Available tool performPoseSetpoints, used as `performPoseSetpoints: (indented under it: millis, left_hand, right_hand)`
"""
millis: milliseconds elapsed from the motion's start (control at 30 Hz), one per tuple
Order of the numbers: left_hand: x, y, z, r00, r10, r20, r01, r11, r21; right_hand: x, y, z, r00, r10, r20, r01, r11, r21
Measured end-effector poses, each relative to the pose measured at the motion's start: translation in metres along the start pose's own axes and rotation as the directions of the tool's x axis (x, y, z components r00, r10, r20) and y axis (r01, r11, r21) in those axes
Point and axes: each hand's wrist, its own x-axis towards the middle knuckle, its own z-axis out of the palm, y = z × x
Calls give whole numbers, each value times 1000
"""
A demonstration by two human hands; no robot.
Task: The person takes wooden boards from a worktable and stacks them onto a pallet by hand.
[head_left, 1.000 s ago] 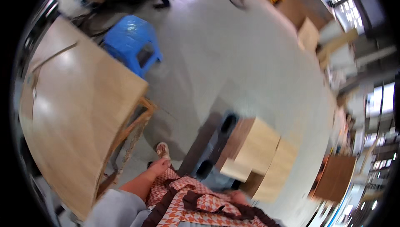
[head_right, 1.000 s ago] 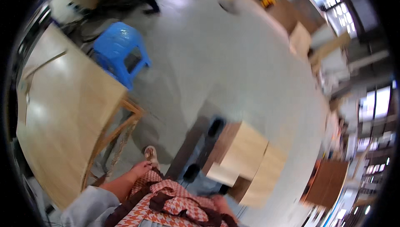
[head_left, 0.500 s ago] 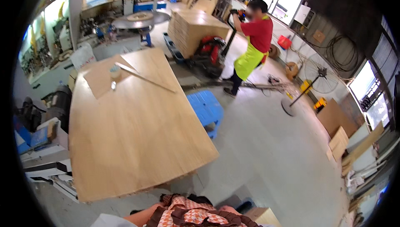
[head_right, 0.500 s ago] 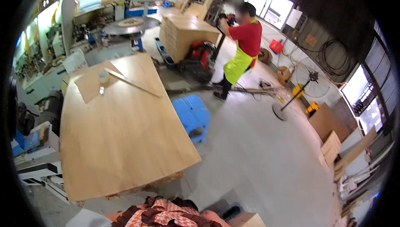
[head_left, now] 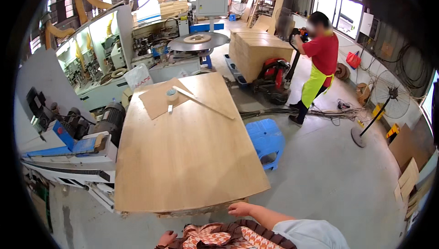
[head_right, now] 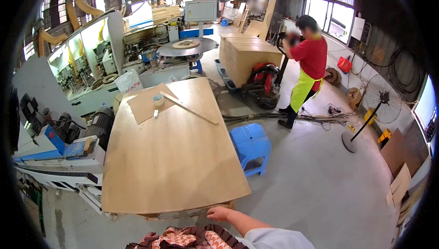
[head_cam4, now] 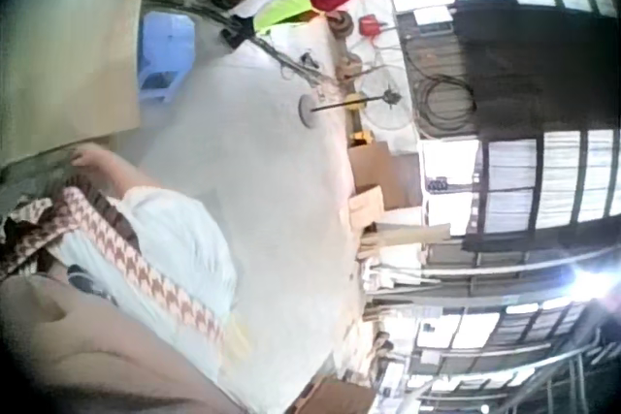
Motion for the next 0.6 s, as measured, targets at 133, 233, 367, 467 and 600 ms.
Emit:
performPoseSetpoints:
  millis: [133, 233, 367, 467, 600]
  left_hand:
    - [-27, 43, -10, 942, 175, -285, -162, 984, 68]
    - [-62, 38, -45, 687, 242, -686, -229, 967, 111]
    - [-92, 39, -117, 360, 410, -838, -352, 892, 285]
    - [-103, 46, -157, 360, 544, -758, -357, 831, 427]
    - [-63, 45, -184, 460, 669, -584, -332, 739, 586]
  right_hand:
    - [83, 44, 40, 949, -267, 166, 281, 957, -65]
    - [63, -33, 39, 896, -443, -17, 436, 888, -148]
    - [37, -115, 30, 778, -368, -509, 380, 921, -85]
    - [59, -113, 32, 511, -492, -705, 281, 871, -404]
    - [97, -100, 54, 319, -330, -888, 18, 939, -343]
